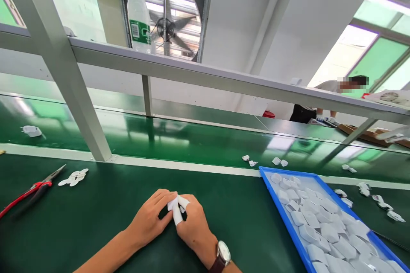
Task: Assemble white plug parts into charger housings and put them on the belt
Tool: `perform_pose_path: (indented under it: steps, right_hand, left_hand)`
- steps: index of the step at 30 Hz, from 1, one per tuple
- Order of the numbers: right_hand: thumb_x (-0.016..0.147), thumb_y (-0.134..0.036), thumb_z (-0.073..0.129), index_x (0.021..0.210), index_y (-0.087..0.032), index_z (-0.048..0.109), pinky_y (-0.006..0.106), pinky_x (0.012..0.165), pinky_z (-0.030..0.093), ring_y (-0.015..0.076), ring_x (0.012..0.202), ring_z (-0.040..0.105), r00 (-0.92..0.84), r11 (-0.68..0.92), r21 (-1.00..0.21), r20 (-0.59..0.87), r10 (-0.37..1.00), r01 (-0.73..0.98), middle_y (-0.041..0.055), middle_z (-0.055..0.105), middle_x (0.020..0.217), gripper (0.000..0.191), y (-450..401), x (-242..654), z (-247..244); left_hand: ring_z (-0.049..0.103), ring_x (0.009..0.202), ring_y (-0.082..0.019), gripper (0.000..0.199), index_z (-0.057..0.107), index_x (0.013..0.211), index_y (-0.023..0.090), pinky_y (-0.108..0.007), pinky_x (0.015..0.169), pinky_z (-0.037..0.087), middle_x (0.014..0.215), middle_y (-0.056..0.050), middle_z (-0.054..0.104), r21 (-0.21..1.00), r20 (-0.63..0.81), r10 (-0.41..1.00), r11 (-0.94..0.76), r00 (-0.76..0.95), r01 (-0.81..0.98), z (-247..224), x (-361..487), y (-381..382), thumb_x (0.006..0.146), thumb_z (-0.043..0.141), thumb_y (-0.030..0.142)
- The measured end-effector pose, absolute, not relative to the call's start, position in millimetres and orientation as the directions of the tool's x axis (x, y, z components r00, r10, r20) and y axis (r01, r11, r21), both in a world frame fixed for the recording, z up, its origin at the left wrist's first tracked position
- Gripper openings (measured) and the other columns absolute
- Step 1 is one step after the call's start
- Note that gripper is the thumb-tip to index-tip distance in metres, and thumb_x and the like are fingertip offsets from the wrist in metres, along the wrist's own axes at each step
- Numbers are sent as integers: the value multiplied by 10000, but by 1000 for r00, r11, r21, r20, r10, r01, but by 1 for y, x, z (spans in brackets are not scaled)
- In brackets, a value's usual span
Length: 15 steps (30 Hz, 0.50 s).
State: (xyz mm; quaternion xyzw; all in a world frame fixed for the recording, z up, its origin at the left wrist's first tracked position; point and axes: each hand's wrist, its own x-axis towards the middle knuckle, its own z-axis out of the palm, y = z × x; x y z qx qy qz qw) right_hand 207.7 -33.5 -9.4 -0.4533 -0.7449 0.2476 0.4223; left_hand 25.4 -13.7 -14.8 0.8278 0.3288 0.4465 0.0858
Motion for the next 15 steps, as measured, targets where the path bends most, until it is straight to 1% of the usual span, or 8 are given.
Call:
perform_pose_path:
  steps: [2,3,5,7,10,11,13,15]
  right_hand:
    - [887,-134,535,1098,-221,706,324,826,537,215,905,670,-250,554,-611,513,821,565,62,741,1030,285,-36,208,-13]
    - [885,-121,523,1129,-219,691,322,827,541,213,902,673,-252,576,-570,547,798,586,64,743,1041,312,-37,209,-16]
    - [892,-104,502,1184,-218,662,321,843,549,214,932,678,-264,602,-532,579,772,596,69,742,1091,352,-39,210,-19]
    - [900,-100,496,1200,-225,650,329,859,555,219,953,680,-294,613,-516,570,767,598,63,741,1111,360,-37,211,-22]
    - [914,-119,520,1120,-229,675,344,820,572,226,892,692,-301,579,-478,538,787,661,54,750,1048,279,-29,217,-25]
    - [924,-133,524,1120,-215,678,359,817,578,239,901,695,-273,560,-447,556,785,698,72,749,1059,262,-25,219,-26]
    - [949,-163,511,1201,-157,660,414,861,581,288,1008,687,-202,516,-365,631,749,775,139,727,1159,293,-16,224,-32]
    - [955,-164,502,1248,-110,650,473,928,562,332,1120,652,-168,483,-296,688,706,824,192,690,1249,332,-10,227,-39]
  left_hand:
    - [654,1007,-228,364,599,1264,228,-372,890,600,1125,-64,732,386,699,589,-788,406,479,-17,26,-12,923,582,101]
    - [647,1002,-227,380,593,1277,233,-371,882,600,1137,-63,732,381,699,586,-790,409,481,-17,26,-12,922,582,96]
    - [639,986,-221,395,592,1276,247,-370,871,600,1134,-55,733,404,684,607,-777,405,482,-18,29,-14,916,582,83]
    - [642,975,-216,358,617,1220,256,-368,867,598,1095,-45,736,460,640,654,-746,402,482,-19,32,-16,907,589,83]
    - [660,992,-215,331,643,1187,251,-371,887,598,1075,-51,729,547,517,746,-666,421,508,-21,34,-8,885,616,119]
    - [665,1006,-218,361,642,1215,249,-377,905,595,1084,-55,727,561,472,776,-630,418,536,-21,33,1,870,630,141]
    - [666,1060,-232,442,638,1269,238,-402,974,572,1123,-64,721,562,413,832,-553,371,615,-18,30,29,831,646,177]
    - [660,1100,-252,433,666,1236,216,-433,1035,534,1151,-78,710,548,396,874,-472,283,691,-10,22,70,805,632,205]
